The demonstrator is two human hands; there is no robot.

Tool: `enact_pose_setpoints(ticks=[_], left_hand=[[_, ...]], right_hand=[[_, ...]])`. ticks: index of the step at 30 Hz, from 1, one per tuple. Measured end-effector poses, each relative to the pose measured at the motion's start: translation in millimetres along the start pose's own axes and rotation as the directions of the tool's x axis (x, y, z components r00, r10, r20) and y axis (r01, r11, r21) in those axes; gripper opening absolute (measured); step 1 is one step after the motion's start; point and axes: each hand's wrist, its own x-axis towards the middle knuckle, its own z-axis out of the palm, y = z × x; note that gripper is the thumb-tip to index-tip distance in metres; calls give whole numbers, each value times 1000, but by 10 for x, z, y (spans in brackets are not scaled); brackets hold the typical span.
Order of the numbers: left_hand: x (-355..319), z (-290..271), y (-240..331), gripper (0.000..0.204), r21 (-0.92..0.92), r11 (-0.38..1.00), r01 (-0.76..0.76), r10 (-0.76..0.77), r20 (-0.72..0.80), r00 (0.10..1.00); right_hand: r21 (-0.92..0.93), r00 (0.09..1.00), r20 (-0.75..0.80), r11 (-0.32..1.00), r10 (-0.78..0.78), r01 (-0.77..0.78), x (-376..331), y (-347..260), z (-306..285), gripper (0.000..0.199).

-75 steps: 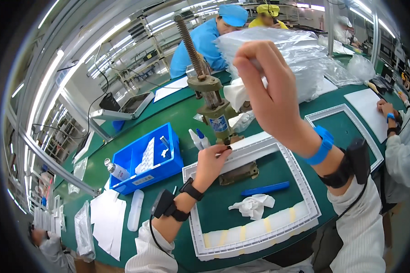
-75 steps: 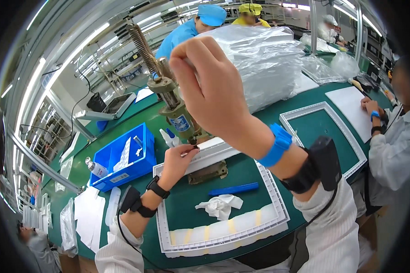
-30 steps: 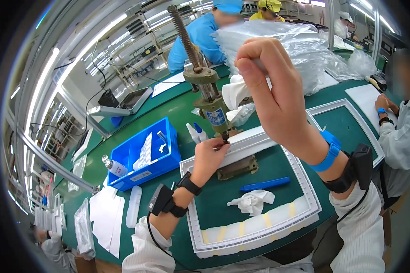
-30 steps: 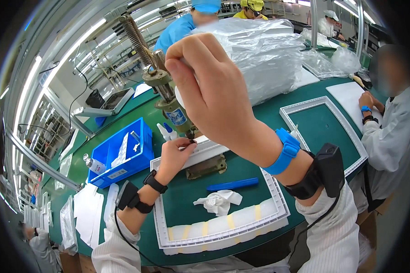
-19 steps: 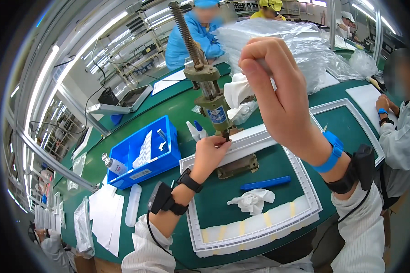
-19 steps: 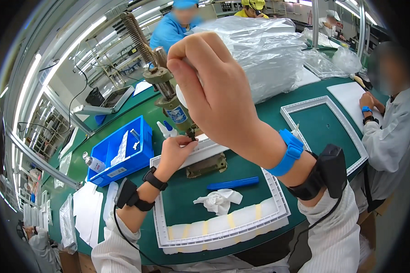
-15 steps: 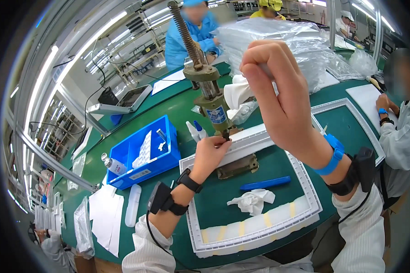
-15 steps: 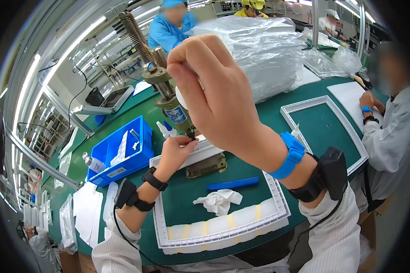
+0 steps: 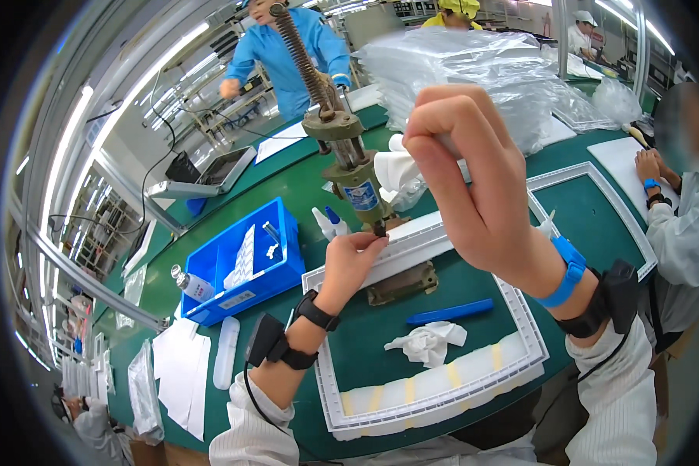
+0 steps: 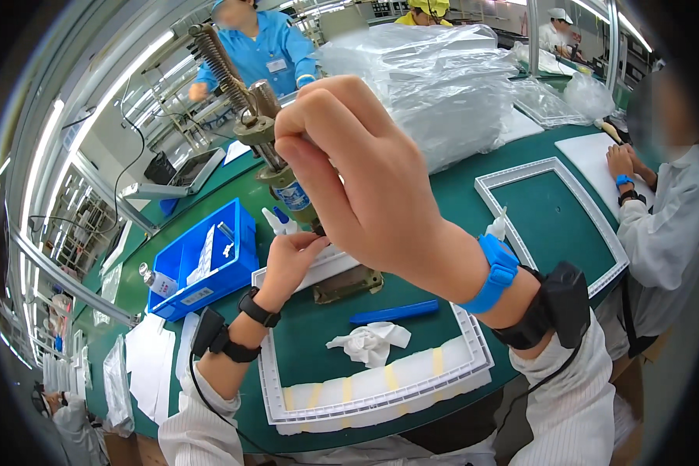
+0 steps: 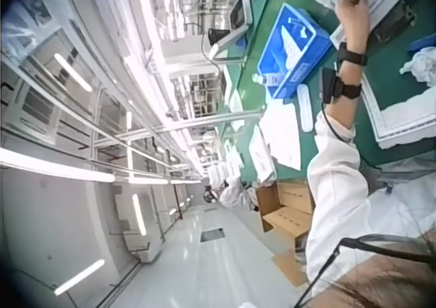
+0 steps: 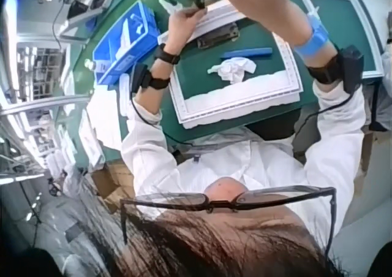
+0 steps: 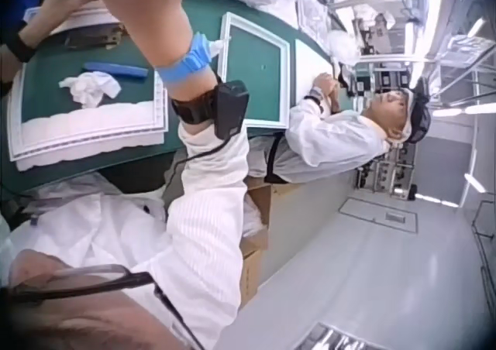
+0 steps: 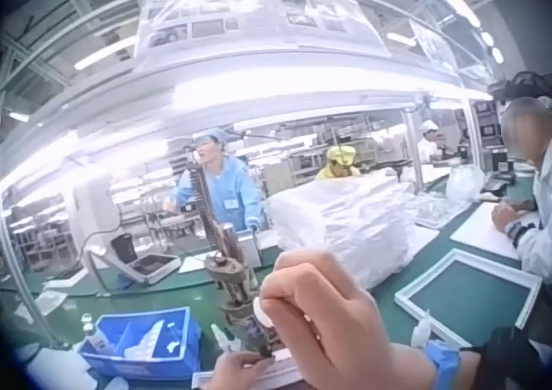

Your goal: The recorder is assembling white rectangular plastic frames on a factory line, involving cleaning, applying glue or sealant, and pressing components together.

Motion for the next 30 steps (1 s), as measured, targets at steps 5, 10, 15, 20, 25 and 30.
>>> enact_pose_setpoints(ticks=[5,10,15,20,25,30], left_hand=[[16,12,-47,30,-24,1000,20,-19,19,1000],[-1,50,-36,29,1,999,-42,42,-23,999],[-30,53,-51,30,20,998,-52,53,-31,998],[-46,48,-51,29,43,995,-88,90,-59,994],[-47,60,-50,25,39,992,-122,124,-74,990],[-47,74,-54,25,45,991,-125,128,-84,988]], right_hand=[[-17,999,-10,999,42,-42,82,40,33,4],[-23,998,-14,998,54,-54,90,22,13,4],[8,998,-21,998,63,-63,52,-5,16,4],[5,998,11,998,59,-59,-69,-87,-42,4],[23,999,-38,999,36,-35,-214,-125,-29,9],[14,1000,3,1000,25,-25,-378,-180,-77,9]])
